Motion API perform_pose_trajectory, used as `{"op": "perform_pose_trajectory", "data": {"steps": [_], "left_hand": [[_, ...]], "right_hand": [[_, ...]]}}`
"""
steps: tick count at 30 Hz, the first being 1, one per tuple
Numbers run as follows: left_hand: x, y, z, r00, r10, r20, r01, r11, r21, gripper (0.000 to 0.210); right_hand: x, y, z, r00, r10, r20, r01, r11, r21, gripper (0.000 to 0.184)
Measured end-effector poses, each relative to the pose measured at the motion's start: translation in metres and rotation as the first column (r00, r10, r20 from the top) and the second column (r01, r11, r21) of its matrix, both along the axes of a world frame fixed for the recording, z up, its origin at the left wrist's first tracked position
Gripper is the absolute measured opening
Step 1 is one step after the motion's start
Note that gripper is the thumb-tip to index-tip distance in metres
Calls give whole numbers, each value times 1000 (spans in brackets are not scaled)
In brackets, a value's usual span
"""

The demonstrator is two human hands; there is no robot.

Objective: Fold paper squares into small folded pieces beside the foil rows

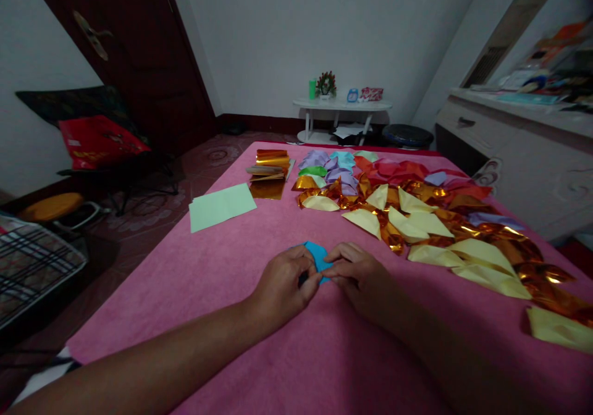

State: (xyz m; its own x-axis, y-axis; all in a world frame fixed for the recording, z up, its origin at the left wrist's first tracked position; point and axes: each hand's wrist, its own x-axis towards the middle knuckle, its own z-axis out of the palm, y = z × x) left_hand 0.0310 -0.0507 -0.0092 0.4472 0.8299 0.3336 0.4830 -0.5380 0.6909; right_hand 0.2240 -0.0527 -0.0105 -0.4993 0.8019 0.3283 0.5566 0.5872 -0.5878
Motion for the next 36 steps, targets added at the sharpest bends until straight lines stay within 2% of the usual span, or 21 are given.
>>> {"op": "perform_pose_trajectory", "data": {"steps": [3, 5, 6, 9, 13, 19, 23, 28, 33, 36], "left_hand": [[-13, 9, 8, 992, 37, 122, -42, 998, 40, 11], [-25, 19, 11, 982, 86, 171, -100, 992, 75, 20], [-30, 24, 11, 983, 69, 171, -82, 994, 67, 24], [-44, 38, 8, 989, -102, 106, 105, 994, -23, 33], [-51, 48, 5, 948, -310, -66, 312, 950, 26, 41], [-53, 50, 11, 907, -380, -182, 401, 911, 99, 35], [-52, 46, 14, 896, -376, -238, 415, 899, 140, 29], [-50, 40, 16, 875, -368, -314, 433, 885, 172, 23], [-43, 32, 9, 903, -239, -357, 336, 910, 241, 22], [-38, 30, 4, 936, -169, -310, 247, 941, 232, 22]], "right_hand": [[-1, -3, 6, 998, -8, 65, 8, 1000, 2, 21], [-2, -6, 11, 993, -21, 115, 20, 1000, 8, 21], [-4, -8, 14, 989, -33, 144, 32, 999, 8, 21], [-14, -16, 22, 962, -100, 255, 105, 995, -3, 18], [-32, -29, 24, 878, -197, 436, 201, 979, 39, 14], [-43, -33, 18, 777, -276, 565, 228, 961, 156, 21], [-35, -26, 16, 801, -283, 528, 205, 957, 203, 16], [-20, -17, 15, 850, -274, 450, 210, 960, 187, 19], [-15, -14, 13, 916, -241, 320, 208, 969, 135, 20], [-13, -10, 10, 952, -240, 190, 228, 970, 82, 15]]}}
